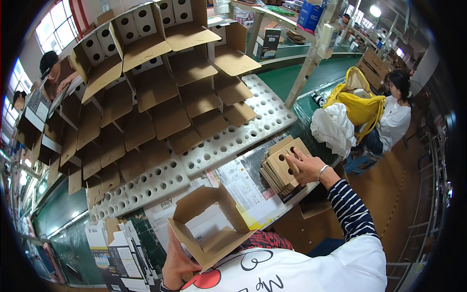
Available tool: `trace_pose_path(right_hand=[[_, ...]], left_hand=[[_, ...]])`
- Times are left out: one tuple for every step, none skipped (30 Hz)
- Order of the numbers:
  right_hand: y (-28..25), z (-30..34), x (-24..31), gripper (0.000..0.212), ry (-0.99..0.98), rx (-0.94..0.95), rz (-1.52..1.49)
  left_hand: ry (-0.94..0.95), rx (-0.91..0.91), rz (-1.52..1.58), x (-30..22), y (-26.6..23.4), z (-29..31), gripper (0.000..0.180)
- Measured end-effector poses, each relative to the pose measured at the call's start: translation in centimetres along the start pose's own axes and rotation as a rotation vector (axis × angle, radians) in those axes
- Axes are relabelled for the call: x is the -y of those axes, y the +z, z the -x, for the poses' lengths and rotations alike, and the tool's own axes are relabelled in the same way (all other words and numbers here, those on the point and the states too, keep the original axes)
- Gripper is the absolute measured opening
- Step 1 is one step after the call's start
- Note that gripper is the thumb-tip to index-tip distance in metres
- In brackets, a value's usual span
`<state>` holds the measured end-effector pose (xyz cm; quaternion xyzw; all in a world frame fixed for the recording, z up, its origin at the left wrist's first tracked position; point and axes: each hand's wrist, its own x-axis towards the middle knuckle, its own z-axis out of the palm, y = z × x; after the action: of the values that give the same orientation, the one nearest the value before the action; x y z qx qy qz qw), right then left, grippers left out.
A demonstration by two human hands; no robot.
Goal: The person assembles cardboard boxes and box inserts by hand on a factory production line.
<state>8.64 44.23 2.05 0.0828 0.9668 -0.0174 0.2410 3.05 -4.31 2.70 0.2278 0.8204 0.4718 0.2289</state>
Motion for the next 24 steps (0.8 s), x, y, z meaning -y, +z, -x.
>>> trace_pose_path(right_hand=[[0.6,-0.1,-0.4,0.119,-0.007,0.005,0.007],[1.3,-0.4,-1.0,0.117,-0.041,-0.013,0.044],[1.8,-0.6,-1.5,0.115,-0.074,-0.031,0.081],[1.1,-0.5,-1.3,0.115,-0.086,-0.024,0.092],[0.2,-0.1,-1.1,0.111,-0.105,-0.001,0.043],[-0.5,0.1,-0.9,0.106,-0.124,0.023,-0.006],[-0.9,0.1,-0.7,0.106,-0.138,0.032,0.011],[-1.0,0.2,-0.4,0.100,-0.131,-0.012,-0.024],[-1.2,0.3,-0.2,0.095,-0.125,-0.055,-0.060],[-1.6,0.6,0.1,0.095,-0.138,-0.047,-0.043],[-1.9,0.6,0.3,0.092,-0.124,-0.142,-0.110],[-2.4,0.8,0.7,0.089,-0.110,-0.237,-0.179],[-3.8,1.6,2.1,0.087,-0.083,-0.330,-0.344],[-5.4,2.1,3.3,0.087,-0.099,-0.325,-0.337],[-6.9,2.8,4.5,0.087,-0.111,-0.449,-0.433],[-8.4,3.6,6.0,0.086,-0.126,-0.570,-0.536],[-10.1,4.7,7.5,0.086,-0.139,-0.563,-0.537],[-11.9,5.7,9.2,0.085,-0.238,-0.632,-0.487],[-13.4,6.1,10.8,0.084,-0.340,-0.702,-0.439],[-14.7,6.5,12.5,0.084,-0.340,-0.702,-0.438],[-15.9,6.7,14.2,0.085,-0.494,-0.779,-0.278],[-16.8,6.8,15.8,0.086,-0.646,-0.852,-0.113],[-17.5,7.2,17.2,0.083,-0.672,-0.759,-0.008],[-17.9,7.3,18.6,0.080,-0.697,-0.663,0.097]], left_hand=[[-0.060,-0.003,0.068,-0.8,0.0,-0.1,0.143],[-0.065,-0.010,0.075,-0.8,0.1,0.0,0.143],[-0.078,-0.018,0.085,-0.6,0.1,0.2,0.144],[-0.094,-0.031,0.098,-0.2,0.1,0.5,0.145],[-0.104,-0.042,0.109,0.3,0.1,0.6,0.145],[-0.091,-0.023,0.055,0.9,-0.1,0.7,0.145],[-0.080,-0.009,0.003,1.4,-0.1,0.8,0.145],[-0.091,-0.024,0.018,1.7,0.0,0.9,0.145],[-0.025,-0.030,-0.028,1.8,-0.1,0.8,0.145],[0.043,-0.034,-0.075,1.8,-0.3,0.4,0.145],[0.044,-0.035,-0.026,0.7,-0.6,0.1,0.145],[0.034,-0.054,-0.019,0.7,-0.5,0.0,0.145],[0.082,-0.053,-0.027,0.6,-0.6,-0.1,0.145],[0.128,-0.055,-0.039,0.5,-0.7,-0.3,0.145],[0.118,-0.069,-0.036,0.3,-0.6,-0.5,0.145],[0.154,-0.067,-0.043,0.1,-0.6,-0.6,0.145],[0.192,-0.059,-0.051,-0.1,-0.5,-0.8,0.145],[0.181,-0.070,-0.055,-0.3,-0.5,-0.9,0.145],[0.245,-0.085,-0.125,-0.4,-0.3,-1.0,0.147],[0.325,-0.086,-0.187,-0.6,-0.3,-1.3,0.148],[0.309,-0.047,-0.181,-0.8,-0.4,-1.5,0.148],[0.309,-0.049,-0.184,-1.1,-0.3,-1.4,0.148],[0.337,-0.072,-0.185,-1.6,-0.2,-1.4,0.145],[0.363,-0.097,-0.185,-1.8,-0.2,-1.3,0.143]])
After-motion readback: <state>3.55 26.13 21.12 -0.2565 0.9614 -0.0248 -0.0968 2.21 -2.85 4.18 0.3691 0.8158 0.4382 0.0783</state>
